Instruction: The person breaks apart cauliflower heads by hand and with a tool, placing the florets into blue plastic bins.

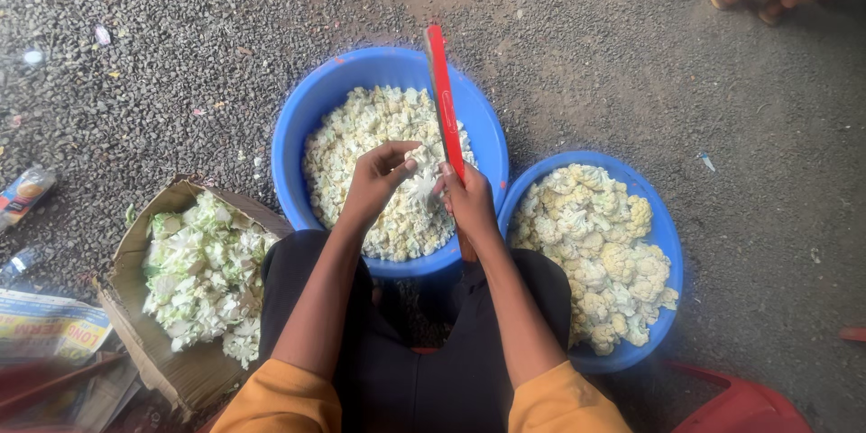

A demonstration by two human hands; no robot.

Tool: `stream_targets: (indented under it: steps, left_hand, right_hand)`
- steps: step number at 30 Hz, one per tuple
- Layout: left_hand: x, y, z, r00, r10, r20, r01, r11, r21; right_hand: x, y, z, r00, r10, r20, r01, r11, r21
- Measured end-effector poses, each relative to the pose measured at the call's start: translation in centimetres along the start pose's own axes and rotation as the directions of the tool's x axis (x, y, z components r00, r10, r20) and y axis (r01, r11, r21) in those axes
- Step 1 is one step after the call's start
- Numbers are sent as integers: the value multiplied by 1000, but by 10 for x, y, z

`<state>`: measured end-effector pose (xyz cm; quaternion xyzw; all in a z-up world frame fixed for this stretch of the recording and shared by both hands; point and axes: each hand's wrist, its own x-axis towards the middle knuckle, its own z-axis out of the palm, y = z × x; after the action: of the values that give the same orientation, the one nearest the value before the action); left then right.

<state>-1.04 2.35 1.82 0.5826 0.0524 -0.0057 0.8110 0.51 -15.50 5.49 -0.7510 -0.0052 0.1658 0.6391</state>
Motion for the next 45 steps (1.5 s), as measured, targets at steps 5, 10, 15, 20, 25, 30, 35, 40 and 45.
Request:
stream_targets:
  steps: [5,10,15,20,25,30,35,40,45]
  left_hand:
    - [-5,6,1,999,-20,48,14,991,130]
    - [-5,13,-1,996,-19,91,27,996,-80]
    - [-4,12,-2,1000,-1,18,3,997,-74]
    - [-4,1,1,993,114,-37,-110,988,108]
    - [-4,3,-1,998,44,-44,-42,998,37]
    - [-5,6,3,993,91,-72,-85,993,81]
    - [-5,5,3,990,115,-86,-107,990,96]
    - [-9,4,0,995,86,-42,-84,995,45]
    - [-8,8,-6,998,51,26,-49,994,-96]
  right_hand:
    - [-5,-4,5,960,-281,-3,280,957,-81]
    - [3,8,0,1000,12,-27,0,923,386]
    - [-1,0,-3,979,-177,-102,166,980,-107]
    - [-15,-8,17,950,-302,-76,237,860,-452]
    - [-18,-13,24,928,-369,-50,286,792,-539]
    - [-22,-20,25,916,-400,-41,318,783,-534]
    - [-26,-18,29,921,-386,-44,257,690,-676]
    - [-19,-9,29,934,-356,21,283,704,-652]
    - [-20,-18,25,968,-241,71,240,796,-556]
